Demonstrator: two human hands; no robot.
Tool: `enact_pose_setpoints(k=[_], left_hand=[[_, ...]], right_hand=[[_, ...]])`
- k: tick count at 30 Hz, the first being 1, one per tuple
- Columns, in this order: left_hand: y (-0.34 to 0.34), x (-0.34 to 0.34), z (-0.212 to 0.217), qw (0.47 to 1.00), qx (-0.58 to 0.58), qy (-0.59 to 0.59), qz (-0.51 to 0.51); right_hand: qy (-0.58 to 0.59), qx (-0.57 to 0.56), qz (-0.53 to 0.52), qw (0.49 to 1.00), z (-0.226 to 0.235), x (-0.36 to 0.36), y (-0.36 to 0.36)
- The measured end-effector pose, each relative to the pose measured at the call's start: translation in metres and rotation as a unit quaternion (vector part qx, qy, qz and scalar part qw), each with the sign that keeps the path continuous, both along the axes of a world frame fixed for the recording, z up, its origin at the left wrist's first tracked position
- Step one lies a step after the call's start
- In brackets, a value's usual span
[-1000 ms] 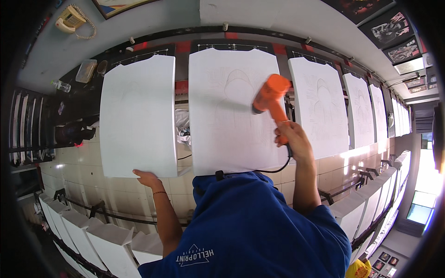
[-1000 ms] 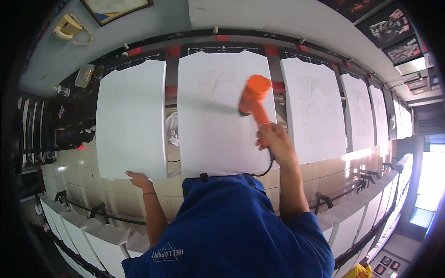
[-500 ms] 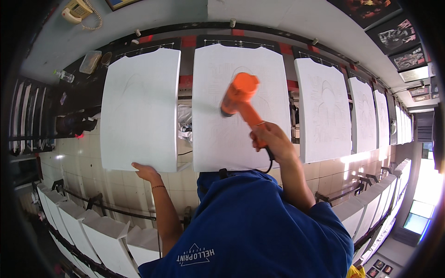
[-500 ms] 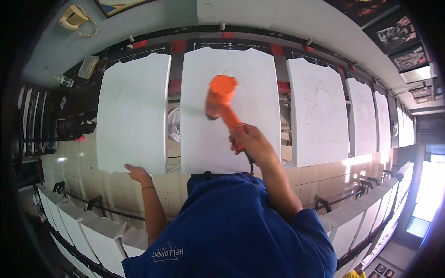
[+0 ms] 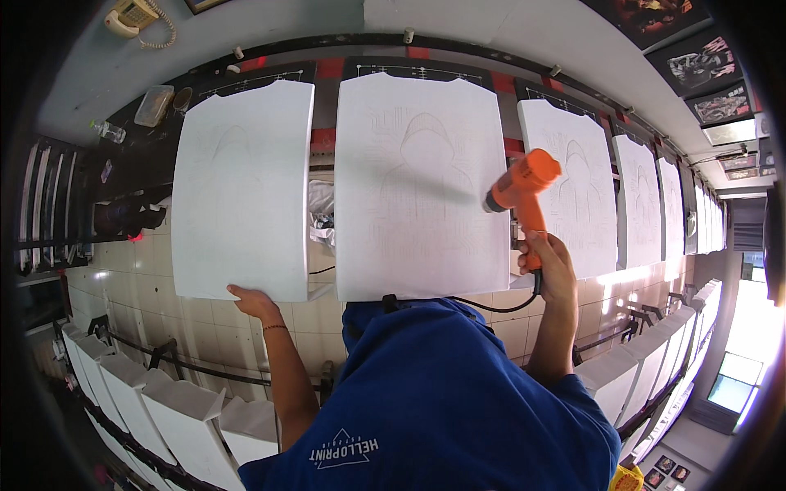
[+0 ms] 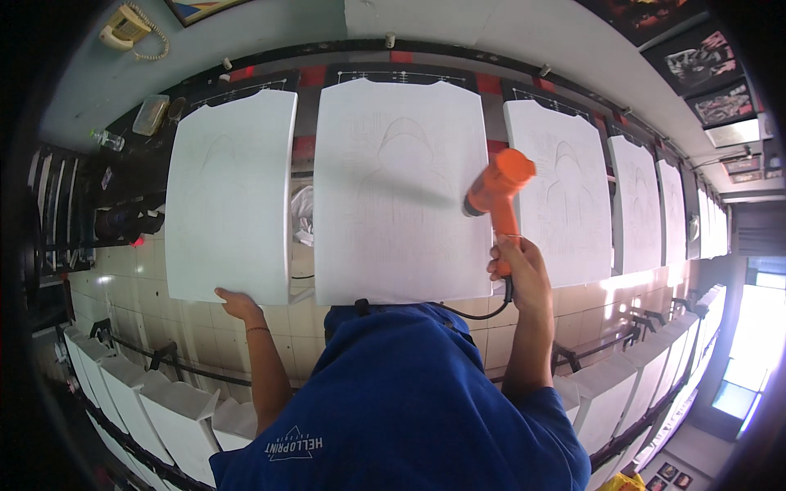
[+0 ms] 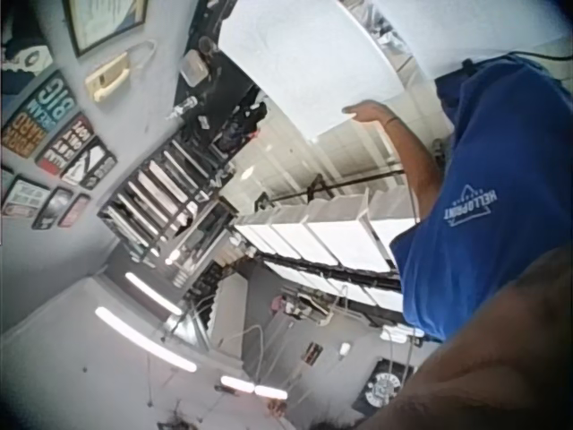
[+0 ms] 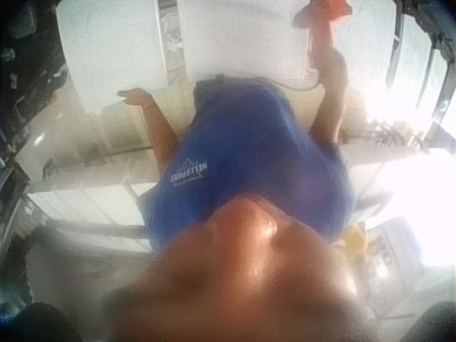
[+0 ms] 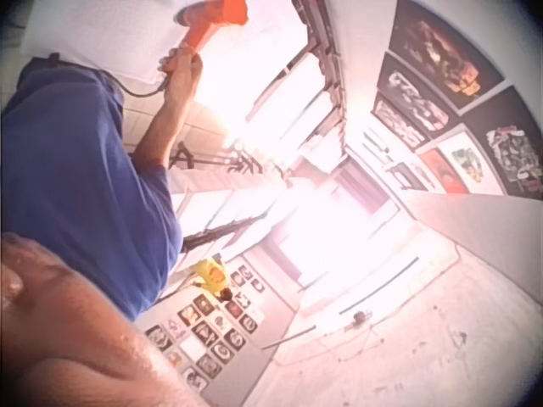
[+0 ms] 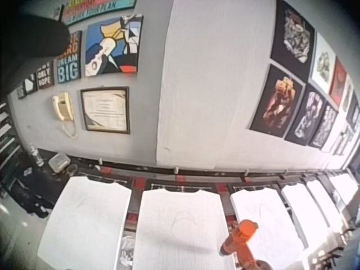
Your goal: The person uses an orange heat gun to apply heat to a white t-shirt laid flat on a workbench. They move the heat gun back and forth over the shirt's surface while occasionally touching the fabric with their left hand. The person then moves to a second t-shirt and repeats the heating process.
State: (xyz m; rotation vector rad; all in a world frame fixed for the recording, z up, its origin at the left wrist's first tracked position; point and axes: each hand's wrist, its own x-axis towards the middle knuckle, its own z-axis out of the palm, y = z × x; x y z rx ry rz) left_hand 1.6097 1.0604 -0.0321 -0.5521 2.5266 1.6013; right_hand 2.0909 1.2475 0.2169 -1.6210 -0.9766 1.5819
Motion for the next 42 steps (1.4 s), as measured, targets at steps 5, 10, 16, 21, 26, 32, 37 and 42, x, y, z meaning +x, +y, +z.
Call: enact_pose_setpoints(k=[5,10,16,21,26,32,37,42], left_hand=[[-0.001,0.002,0.002,1.000,0.009,-0.012,0.002],[0.002,0.003,0.008,0.999,0.052,-0.007,-0.014],[-0.006,-0.003,-0.003,0.999,0.041,0.008,-0.019],[-0.004,-0.002,-0.001,1.000,0.003,-0.010,-0.017],[0.000,0.001,0.002,0.999,0.011,0.007,-0.033],[0.000,0.005,0.009,1.000,0.007,-0.007,-0.014],[-0.001,0.004,0.007,1.000,0.014,-0.014,-0.016],[0.002,0.006,0.011,0.999,0.030,-0.014,-0.011]], right_hand=[[0.009,-0.013,0.010,1.000,0.001,-0.008,-0.003],[0.082,-0.031,0.142,0.986,-0.010,-0.064,-0.006],[0.127,-0.058,0.297,0.945,-0.010,-0.132,-0.004],[0.095,-0.062,0.286,0.952,-0.011,-0.126,-0.006],[0.059,-0.023,0.175,0.982,-0.015,-0.054,-0.016],[-0.013,-0.008,0.011,1.000,0.003,0.012,-0.026],[-0.009,-0.013,-0.016,1.000,0.008,0.006,-0.028],[0.052,-0.035,0.110,0.992,-0.007,-0.033,-0.026]])
